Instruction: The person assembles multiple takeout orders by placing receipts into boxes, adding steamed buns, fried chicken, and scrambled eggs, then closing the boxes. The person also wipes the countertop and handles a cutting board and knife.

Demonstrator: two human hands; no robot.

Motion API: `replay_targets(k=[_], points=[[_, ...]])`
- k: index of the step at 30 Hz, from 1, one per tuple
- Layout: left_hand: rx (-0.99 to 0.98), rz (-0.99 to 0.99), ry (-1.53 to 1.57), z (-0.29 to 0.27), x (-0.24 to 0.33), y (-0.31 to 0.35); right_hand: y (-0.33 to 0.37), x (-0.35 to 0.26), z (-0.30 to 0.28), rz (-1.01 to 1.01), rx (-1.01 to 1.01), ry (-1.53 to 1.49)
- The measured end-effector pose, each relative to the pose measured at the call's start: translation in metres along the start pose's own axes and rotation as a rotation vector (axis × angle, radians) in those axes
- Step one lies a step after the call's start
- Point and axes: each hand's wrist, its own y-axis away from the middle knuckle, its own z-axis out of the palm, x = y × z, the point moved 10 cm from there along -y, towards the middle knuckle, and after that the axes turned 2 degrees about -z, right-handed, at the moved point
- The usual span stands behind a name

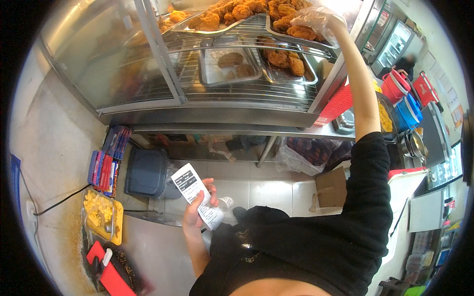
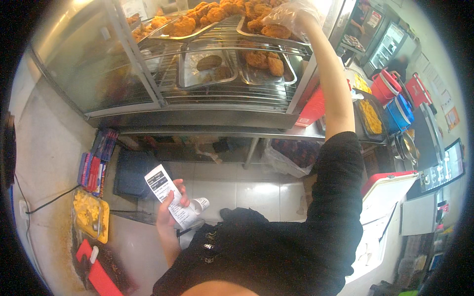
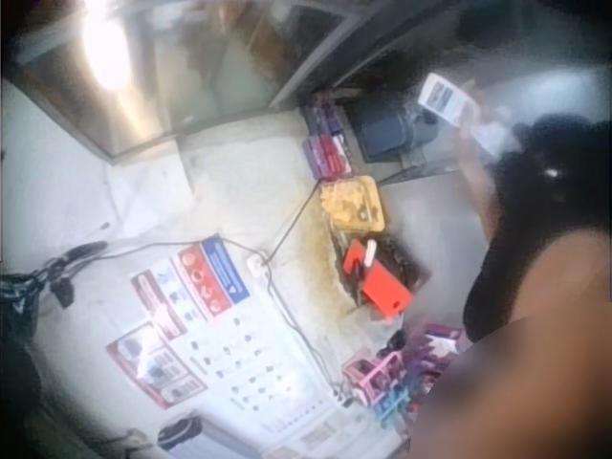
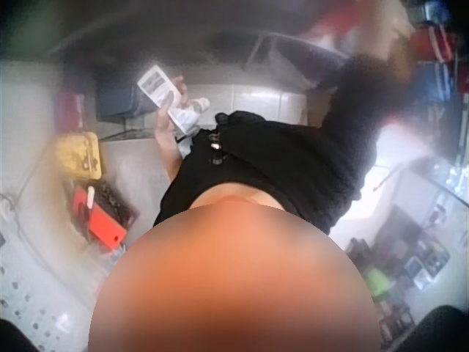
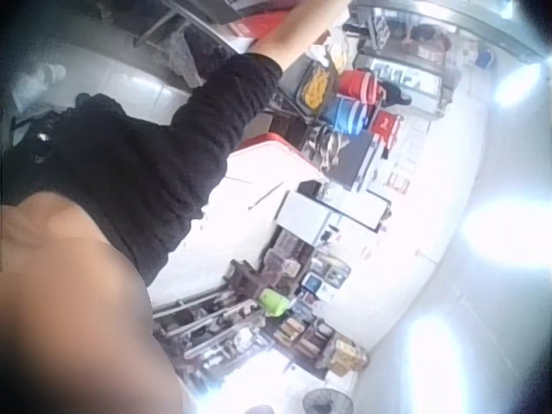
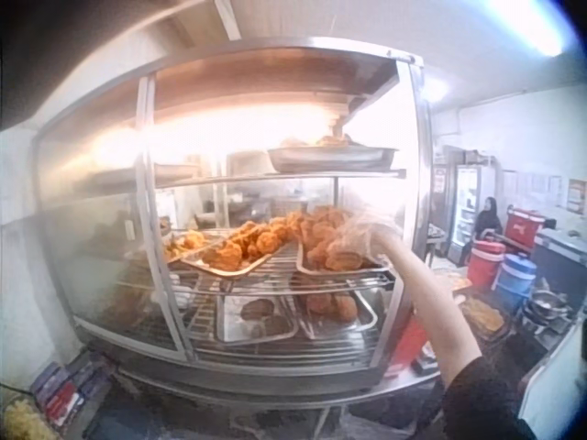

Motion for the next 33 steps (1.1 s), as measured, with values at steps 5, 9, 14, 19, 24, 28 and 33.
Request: replay_targets(k=[5, 9, 14, 19, 24, 28, 33], points=[[0.046, 0.065, 0.035, -0.014, 0.001, 0.022, -0.007, -0.022, 0.017, -0.035, 0.021, -0.058], [0.163, 0.099, 0.019, -0.027, 0.007, 0.036, -0.018, -0.032, 0.031, -0.073, 0.056, -0.102], [0.076, 0.288, 0.251, -0.021, 0.037, 0.040, -0.036, -0.050, 0.058, -0.180, 0.131, -0.161], [0.055, 0.508, 0.175, -0.014, 0.090, 0.056, -0.060, -0.065, 0.075, -0.256, 0.172, -0.288], [0.098, 0.623, 0.295, -0.016, 0.113, 0.092, -0.076, -0.063, 0.078, -0.236, 0.218, -0.420], [0.147, 0.697, 0.377, -0.031, 0.119, 0.136, -0.064, -0.073, 0.053, -0.245, 0.366, -0.653], [0.166, 0.819, 0.540, -0.042, 0.117, 0.203, -0.017, -0.121, -0.013, -0.382, 0.550, -1.318]])
